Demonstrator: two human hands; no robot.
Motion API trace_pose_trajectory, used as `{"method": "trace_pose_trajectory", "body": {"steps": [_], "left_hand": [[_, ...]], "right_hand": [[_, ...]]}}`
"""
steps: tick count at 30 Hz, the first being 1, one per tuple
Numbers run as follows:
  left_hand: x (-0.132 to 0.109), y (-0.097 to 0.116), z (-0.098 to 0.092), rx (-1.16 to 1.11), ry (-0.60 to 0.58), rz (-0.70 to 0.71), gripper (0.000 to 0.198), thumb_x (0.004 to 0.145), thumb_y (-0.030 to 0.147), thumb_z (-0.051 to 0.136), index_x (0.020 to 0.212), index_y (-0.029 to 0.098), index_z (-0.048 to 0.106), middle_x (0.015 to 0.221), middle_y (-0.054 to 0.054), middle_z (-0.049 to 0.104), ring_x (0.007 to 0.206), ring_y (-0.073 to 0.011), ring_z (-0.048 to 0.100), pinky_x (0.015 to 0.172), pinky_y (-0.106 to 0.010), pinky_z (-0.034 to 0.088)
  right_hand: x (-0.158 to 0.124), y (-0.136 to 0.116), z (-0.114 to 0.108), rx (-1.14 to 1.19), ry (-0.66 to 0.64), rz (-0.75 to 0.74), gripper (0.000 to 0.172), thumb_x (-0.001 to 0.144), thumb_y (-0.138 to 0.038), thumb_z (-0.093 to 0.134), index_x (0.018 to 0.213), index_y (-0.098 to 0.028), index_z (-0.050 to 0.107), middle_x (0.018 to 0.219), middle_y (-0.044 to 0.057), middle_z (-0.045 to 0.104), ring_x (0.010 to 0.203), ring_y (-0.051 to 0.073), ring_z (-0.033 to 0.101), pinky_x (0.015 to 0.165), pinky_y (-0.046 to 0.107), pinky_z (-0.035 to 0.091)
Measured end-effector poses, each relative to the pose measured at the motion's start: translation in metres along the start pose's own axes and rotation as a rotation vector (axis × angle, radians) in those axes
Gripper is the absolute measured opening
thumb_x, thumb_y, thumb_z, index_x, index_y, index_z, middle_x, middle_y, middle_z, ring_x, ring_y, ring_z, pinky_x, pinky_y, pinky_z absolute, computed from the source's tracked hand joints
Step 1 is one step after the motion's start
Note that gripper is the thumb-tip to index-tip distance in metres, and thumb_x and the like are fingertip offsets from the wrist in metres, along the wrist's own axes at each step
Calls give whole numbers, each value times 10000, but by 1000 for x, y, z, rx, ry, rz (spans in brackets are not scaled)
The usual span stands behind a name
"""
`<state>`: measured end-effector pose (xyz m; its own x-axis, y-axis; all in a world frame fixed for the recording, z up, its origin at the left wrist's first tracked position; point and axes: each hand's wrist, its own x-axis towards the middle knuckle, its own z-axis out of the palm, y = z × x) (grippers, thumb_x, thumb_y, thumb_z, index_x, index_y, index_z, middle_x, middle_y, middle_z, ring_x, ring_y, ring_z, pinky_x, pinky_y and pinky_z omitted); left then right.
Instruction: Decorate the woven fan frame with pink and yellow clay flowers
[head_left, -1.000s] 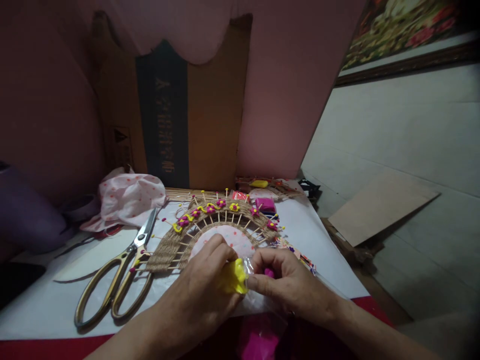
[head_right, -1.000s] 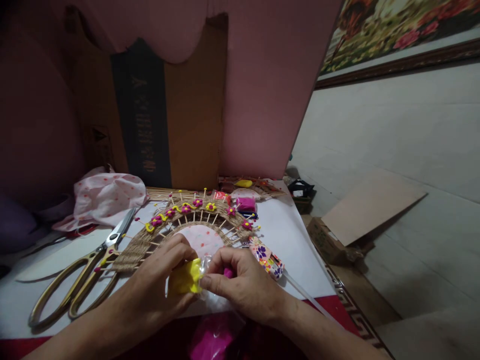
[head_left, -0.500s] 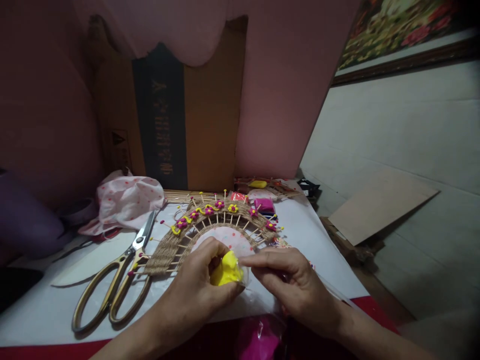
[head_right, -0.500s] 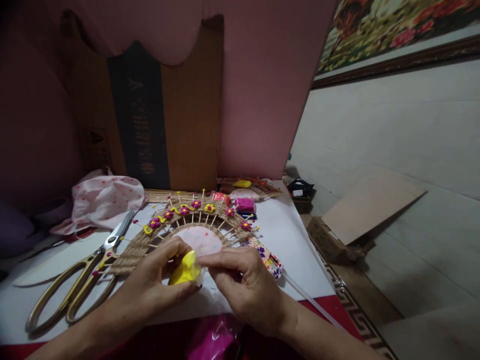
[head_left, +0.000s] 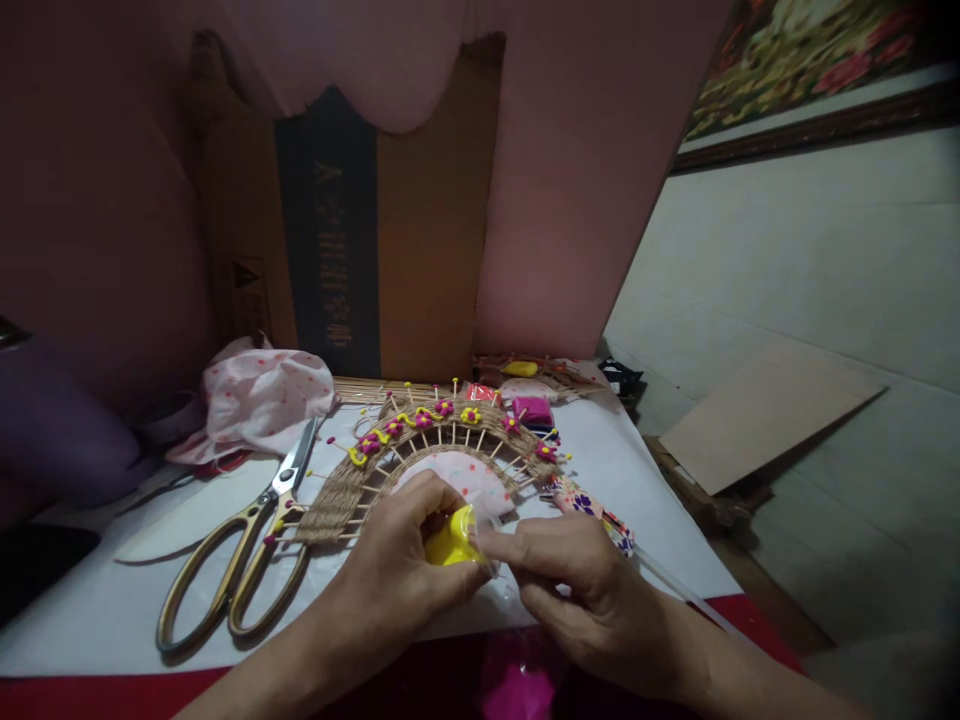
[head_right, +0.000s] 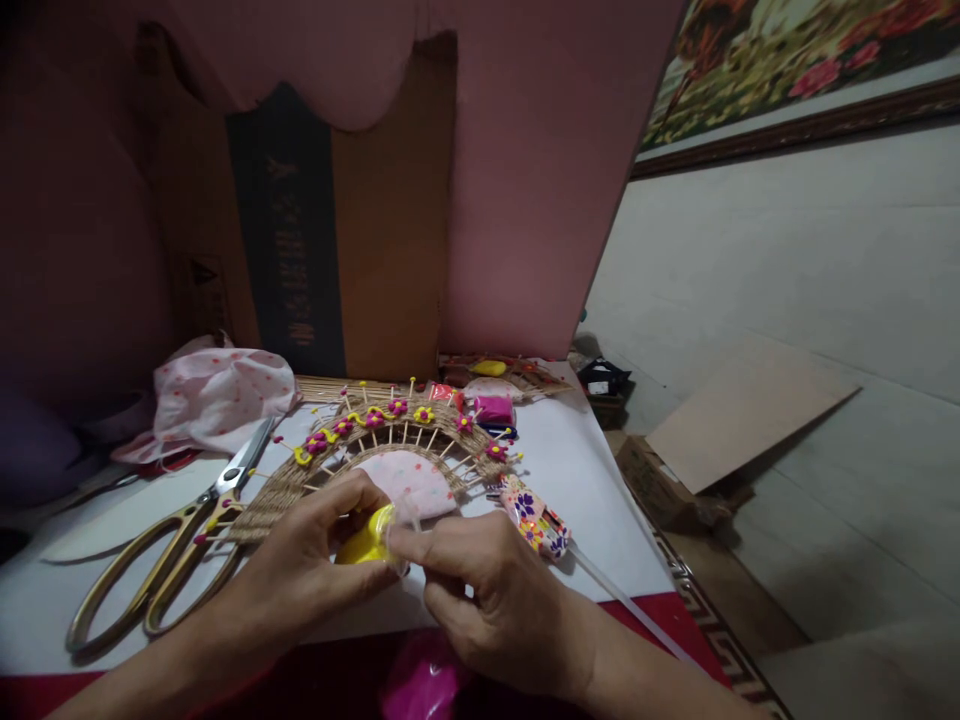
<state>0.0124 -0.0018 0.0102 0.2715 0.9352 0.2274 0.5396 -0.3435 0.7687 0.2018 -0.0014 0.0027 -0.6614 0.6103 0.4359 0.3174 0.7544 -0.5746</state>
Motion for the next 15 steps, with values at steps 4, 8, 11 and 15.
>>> {"method": "trace_pose_trajectory", "body": {"steps": [4, 8, 11, 15], "left_hand": [[-1, 0, 1, 61, 30, 32, 89, 681, 204, 596, 683, 182, 511, 685, 11, 505, 638, -135, 440, 557, -254, 339], [-1, 1, 0, 58, 39, -6, 89, 668, 195, 599, 698, 183, 516, 689, 11, 510, 643, -140, 450, 559, -256, 346], [0, 2, -2, 54, 36, -16, 95, 672, 188, 601, 704, 186, 512, 688, 13, 503, 641, -142, 450, 560, -258, 349], [0, -1, -2, 97, 78, 81, 105, 689, 123, 576, 703, 187, 494, 715, 11, 493, 667, -142, 452, 588, -262, 352]], "right_hand": [[1, 0, 0, 0, -5, -8, 431, 737, -22, 432, 1089, -176, 627, 657, 8, 579, 579, 118, 503, 556, 228, 374], [3, 0, -4, 7, 172, -56, 391, 741, -32, 424, 1012, -160, 676, 594, 8, 571, 504, 105, 462, 509, 220, 365], [3, -1, -5, -4, 178, -42, 405, 739, -30, 418, 1033, -153, 669, 584, 8, 576, 492, 104, 459, 501, 220, 365], [0, -1, 1, -57, 29, -56, 438, 756, -46, 419, 1140, -149, 602, 618, 12, 591, 528, 115, 483, 530, 231, 370]]}}
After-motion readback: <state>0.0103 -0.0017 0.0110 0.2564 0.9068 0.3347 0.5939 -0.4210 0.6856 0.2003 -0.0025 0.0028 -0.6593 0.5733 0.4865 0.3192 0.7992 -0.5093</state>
